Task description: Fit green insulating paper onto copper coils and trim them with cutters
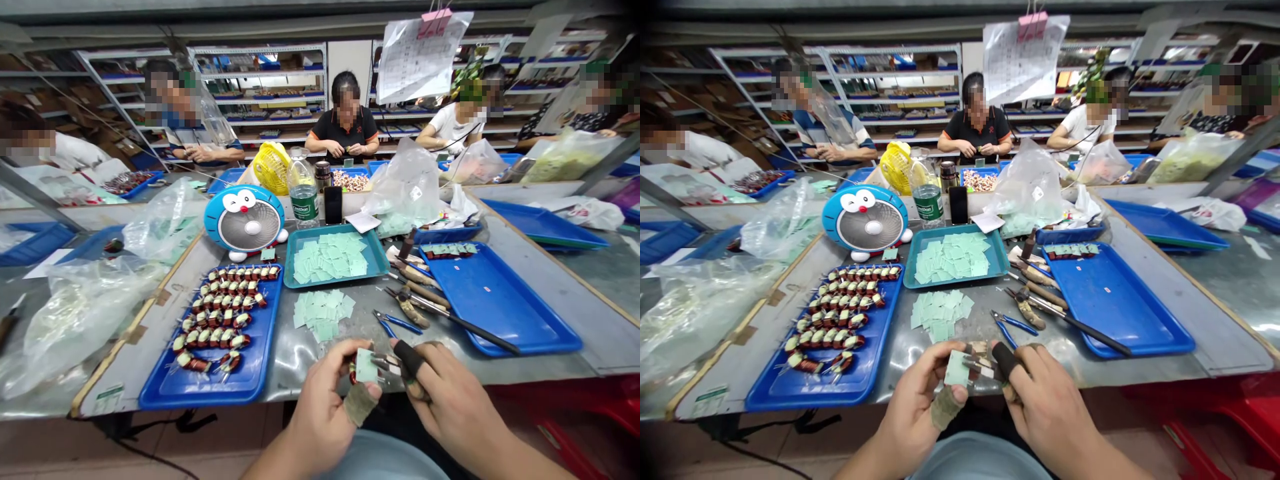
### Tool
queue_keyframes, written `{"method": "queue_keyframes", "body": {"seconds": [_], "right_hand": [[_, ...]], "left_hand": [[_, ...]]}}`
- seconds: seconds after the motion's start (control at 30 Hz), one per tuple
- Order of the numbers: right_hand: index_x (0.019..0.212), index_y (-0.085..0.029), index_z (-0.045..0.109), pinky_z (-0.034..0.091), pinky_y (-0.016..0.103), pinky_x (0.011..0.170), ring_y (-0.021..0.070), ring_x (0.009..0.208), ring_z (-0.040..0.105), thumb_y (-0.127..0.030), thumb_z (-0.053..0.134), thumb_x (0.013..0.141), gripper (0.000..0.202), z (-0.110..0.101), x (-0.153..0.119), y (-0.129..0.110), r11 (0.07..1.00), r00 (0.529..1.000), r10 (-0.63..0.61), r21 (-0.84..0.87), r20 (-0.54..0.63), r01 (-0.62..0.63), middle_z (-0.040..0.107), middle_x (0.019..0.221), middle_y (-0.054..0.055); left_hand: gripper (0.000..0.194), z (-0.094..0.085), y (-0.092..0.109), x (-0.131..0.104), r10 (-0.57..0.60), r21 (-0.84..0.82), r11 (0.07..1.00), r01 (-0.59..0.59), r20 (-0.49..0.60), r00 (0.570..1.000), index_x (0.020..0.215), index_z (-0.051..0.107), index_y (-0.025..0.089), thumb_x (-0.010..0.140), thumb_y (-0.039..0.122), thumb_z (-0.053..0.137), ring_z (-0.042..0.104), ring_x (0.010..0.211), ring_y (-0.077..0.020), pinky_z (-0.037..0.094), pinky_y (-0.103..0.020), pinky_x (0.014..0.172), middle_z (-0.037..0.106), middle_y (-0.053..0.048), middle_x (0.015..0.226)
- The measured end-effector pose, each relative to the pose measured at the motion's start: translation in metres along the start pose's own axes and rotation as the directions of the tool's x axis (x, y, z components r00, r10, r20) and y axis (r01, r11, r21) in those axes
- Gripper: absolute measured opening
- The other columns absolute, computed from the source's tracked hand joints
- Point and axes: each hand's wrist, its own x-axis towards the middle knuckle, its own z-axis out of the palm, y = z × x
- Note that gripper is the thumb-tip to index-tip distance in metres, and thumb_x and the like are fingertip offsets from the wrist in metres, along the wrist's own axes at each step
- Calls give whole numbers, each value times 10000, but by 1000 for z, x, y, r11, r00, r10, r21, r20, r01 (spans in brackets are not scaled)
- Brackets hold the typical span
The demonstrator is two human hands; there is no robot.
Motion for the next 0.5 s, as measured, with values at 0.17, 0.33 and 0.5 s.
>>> {"method": "queue_keyframes", "body": {"seconds": [0.17,0.33,0.5], "right_hand": [[1531,-235,413,481,216,935,116,1129,505,-236,519,960,580,4,-11,4,999,996,32,13,86,-33,512,1282,85],[1546,-253,403,496,222,941,122,1121,528,-219,524,940,618,5,-17,4,999,998,-30,34,63,28,516,1271,94],[1543,-242,389,472,210,918,111,1077,507,-165,514,936,624,2,-15,7,996,994,-73,55,85,69,534,1209,89]], "left_hand": [[420,-1,-2,-1,32,89,996,-27,-58,998,1350,501,249,969,345,647,668,1087,-246,537,-371,962,668,-110,1233],[447,-3,-1,-1,91,189,979,-79,-60,994,1335,523,269,928,317,701,664,1122,-246,531,-361,985,660,-96,1286],[457,-3,7,-1,118,282,953,-109,-15,993,1337,527,284,918,301,710,666,1128,-230,537,-324,967,666,-69,1296]]}}
